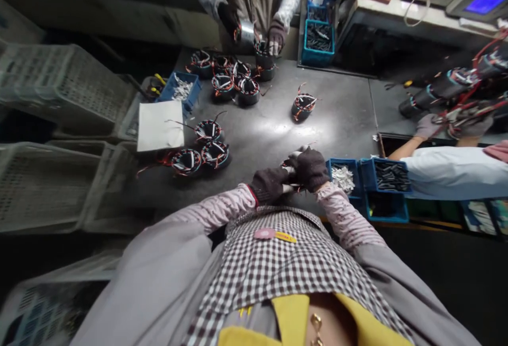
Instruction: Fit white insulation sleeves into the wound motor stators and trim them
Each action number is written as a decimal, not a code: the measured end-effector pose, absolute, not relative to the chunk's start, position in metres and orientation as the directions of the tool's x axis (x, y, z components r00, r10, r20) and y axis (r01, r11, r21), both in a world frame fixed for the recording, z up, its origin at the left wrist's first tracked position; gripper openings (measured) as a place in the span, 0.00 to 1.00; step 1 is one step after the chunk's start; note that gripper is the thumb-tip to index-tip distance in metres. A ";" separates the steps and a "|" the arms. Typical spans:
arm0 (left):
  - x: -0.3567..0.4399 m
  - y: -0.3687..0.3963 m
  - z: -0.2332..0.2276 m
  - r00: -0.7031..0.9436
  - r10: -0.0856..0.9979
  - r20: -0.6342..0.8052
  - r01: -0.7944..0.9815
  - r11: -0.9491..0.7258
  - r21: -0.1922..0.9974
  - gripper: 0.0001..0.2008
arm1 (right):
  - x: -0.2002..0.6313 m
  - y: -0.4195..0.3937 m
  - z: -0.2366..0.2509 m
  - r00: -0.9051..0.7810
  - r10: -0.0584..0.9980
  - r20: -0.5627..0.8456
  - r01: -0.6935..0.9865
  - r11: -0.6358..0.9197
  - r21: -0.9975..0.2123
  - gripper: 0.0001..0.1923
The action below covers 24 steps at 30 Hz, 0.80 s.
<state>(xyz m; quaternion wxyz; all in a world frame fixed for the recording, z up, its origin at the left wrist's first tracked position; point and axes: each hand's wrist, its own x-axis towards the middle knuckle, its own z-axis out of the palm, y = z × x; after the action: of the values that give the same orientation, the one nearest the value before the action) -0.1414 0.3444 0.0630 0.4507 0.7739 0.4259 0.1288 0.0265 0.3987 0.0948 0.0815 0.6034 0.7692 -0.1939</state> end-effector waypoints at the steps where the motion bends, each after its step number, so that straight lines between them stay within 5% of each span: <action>1: -0.143 0.346 0.058 0.607 0.773 -0.185 0.510 -0.200 0.837 0.12 | 0.033 0.399 0.093 -0.265 0.907 -0.328 0.940 0.167 -0.297 0.13; 6: -0.146 0.349 0.041 0.562 0.801 -0.206 0.449 -0.086 0.889 0.08 | 0.061 0.403 0.087 -0.273 0.914 -0.301 0.685 -0.035 -0.728 0.16; 8: -0.147 0.346 0.042 0.554 0.801 -0.225 0.476 -0.084 0.875 0.09 | 0.061 0.402 0.086 -0.268 0.904 -0.333 0.666 -0.076 -0.742 0.18; 12: -0.150 0.343 0.053 0.599 0.776 -0.198 0.484 -0.153 0.861 0.14 | 0.049 0.395 0.085 -0.300 0.882 -0.364 0.850 0.074 -0.521 0.09; 14: -0.152 0.344 0.055 0.657 0.741 -0.142 0.413 -0.195 0.890 0.17 | 0.046 0.397 0.084 -0.296 0.878 -0.377 0.759 -0.024 -0.651 0.05; 17: -0.154 0.346 0.051 0.691 0.714 -0.115 0.445 -0.294 0.846 0.15 | 0.050 0.409 0.083 -0.284 0.883 -0.373 0.436 -0.227 -0.871 0.14; 20: -0.160 0.348 0.044 0.674 0.735 -0.078 0.494 -0.370 0.787 0.13 | 0.063 0.416 0.086 -0.201 0.924 -0.325 0.272 -0.266 -0.925 0.22; 24: -0.169 0.350 0.045 0.700 0.713 -0.038 0.510 -0.462 0.726 0.16 | 0.070 0.398 0.080 -0.243 0.945 -0.217 0.109 -0.196 -0.975 0.18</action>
<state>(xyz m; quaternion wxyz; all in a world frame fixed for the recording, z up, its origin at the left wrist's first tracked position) -0.1693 0.3502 0.0454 0.3711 0.8440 0.3622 0.1370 0.0697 0.3976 0.0798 -0.3557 0.5020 0.5248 -0.5882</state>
